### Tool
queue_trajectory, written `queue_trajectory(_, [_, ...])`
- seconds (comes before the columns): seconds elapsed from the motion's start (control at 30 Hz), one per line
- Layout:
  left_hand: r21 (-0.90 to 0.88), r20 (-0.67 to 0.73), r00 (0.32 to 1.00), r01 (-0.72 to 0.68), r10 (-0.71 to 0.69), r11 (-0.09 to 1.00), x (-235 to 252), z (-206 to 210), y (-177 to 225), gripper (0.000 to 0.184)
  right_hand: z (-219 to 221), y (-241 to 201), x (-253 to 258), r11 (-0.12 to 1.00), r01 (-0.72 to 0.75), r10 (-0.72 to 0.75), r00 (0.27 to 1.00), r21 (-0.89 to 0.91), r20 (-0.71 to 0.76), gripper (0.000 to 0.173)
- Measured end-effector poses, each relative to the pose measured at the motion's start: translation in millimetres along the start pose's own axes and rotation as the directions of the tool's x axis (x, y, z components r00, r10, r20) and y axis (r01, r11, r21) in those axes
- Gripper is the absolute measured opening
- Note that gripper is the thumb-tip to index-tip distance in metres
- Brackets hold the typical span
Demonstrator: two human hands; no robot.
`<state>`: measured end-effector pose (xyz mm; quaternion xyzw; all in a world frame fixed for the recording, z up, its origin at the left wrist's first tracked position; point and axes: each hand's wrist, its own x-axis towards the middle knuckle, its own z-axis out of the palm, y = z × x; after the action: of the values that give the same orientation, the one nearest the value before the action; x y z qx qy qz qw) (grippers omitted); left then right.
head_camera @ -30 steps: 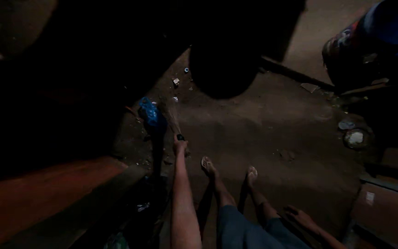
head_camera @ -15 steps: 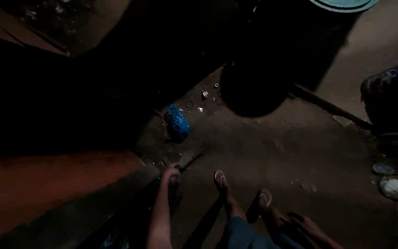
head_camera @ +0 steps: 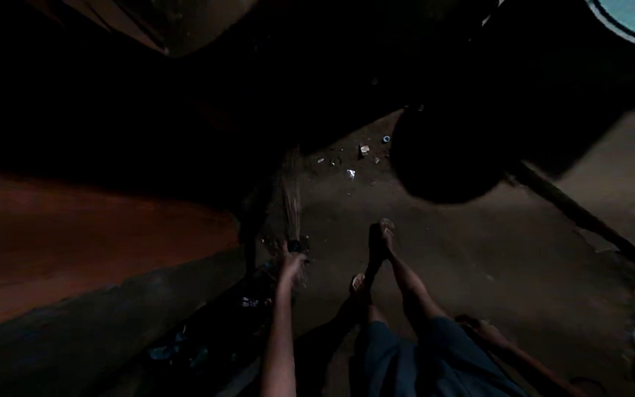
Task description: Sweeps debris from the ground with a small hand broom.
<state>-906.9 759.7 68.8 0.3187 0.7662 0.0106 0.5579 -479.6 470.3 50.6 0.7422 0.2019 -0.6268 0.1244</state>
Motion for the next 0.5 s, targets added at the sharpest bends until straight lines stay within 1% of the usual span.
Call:
queue_trajectory(0.03, [-0.146,0.027,0.997,0.074,-0.071,0.987,-24.0,10.1,-21.4,0.088,-11.4,-14.6,4.7,0.999,0.013,-0.013,1.0,-0.041,0.012,0.036])
queue_trajectory(0.07, [-0.276,0.058,0.987,0.163,-0.153,0.947,-52.1,22.6,-40.4,0.084,-24.1,-29.4,10.8,0.996,0.028,-0.025,0.999,-0.079,0.027,0.037])
queue_trajectory(0.1, [-0.403,0.079,0.971,0.24,-0.228,0.883,-81.5,37.8,-56.9,0.073,-37.2,-43.6,18.1,0.993,0.048,-0.043,0.998,-0.109,0.045,0.038])
queue_trajectory(0.13, [-0.534,0.09,0.949,0.302,-0.302,0.79,-111.5,54.4,-71.5,0.053,-50.4,-55.6,25.8,0.987,0.067,-0.059,0.996,-0.144,0.062,0.039])
queue_trajectory(0.17, [-0.654,0.096,0.927,0.334,-0.363,0.679,-139.2,70.1,-82.6,0.029,-64.9,-70.1,32.9,0.98,0.084,-0.072,0.995,-0.18,0.072,0.04])
queue_trajectory(0.2, [-0.758,0.11,0.921,0.321,-0.373,0.567,-164.8,81.9,-87.6,0.021,-80.6,-87.5,39.7,0.971,0.112,-0.096,0.992,-0.209,0.084,0.041])
queue_trajectory(0.23, [-0.828,0.128,0.924,0.3,-0.36,0.474,-184.2,93.9,-89.9,0.019,-94.3,-101.1,44.6,0.964,0.144,-0.125,0.987,-0.222,0.1,0.04])
queue_trajectory(0.27, [-0.872,0.149,0.916,0.299,-0.372,0.388,-191.4,110.2,-86.3,0.017,-108.0,-113.8,44.6,0.962,0.158,-0.139,0.985,-0.221,0.098,0.039])
queue_trajectory(0.33, [-0.928,0.136,0.903,0.26,-0.408,0.267,-171.3,145.0,-61.9,0.017,-135.5,-152.1,39.2,0.975,0.16,-0.151,0.986,-0.154,0.068,0.041])
queue_trajectory(0.37, [-0.955,0.125,0.899,0.224,-0.421,0.196,-147.9,160.1,-46.6,0.017,-145.6,-166.5,38.4,0.978,0.164,-0.157,0.986,-0.128,0.061,0.042])
queue_trajectory(0.43, [-0.986,0.139,0.883,0.166,-0.448,0.023,-79.1,184.4,-6.4,0.01,-162.8,-186.8,40.2,0.97,0.182,-0.174,0.983,-0.161,0.065,0.041])
queue_trajectory(0.47, [-0.988,0.147,0.889,0.156,-0.435,-0.015,-48.8,189.4,22.4,0.01,-172.4,-190.4,46.7,0.961,0.191,-0.182,0.981,-0.199,0.065,0.039])
queue_trajectory(0.5, [-0.986,0.146,0.9,0.164,-0.411,0.007,-24.0,192.3,57.2,0.013,-181.1,-192.0,49.7,0.957,0.194,-0.185,0.981,-0.216,0.059,0.039])
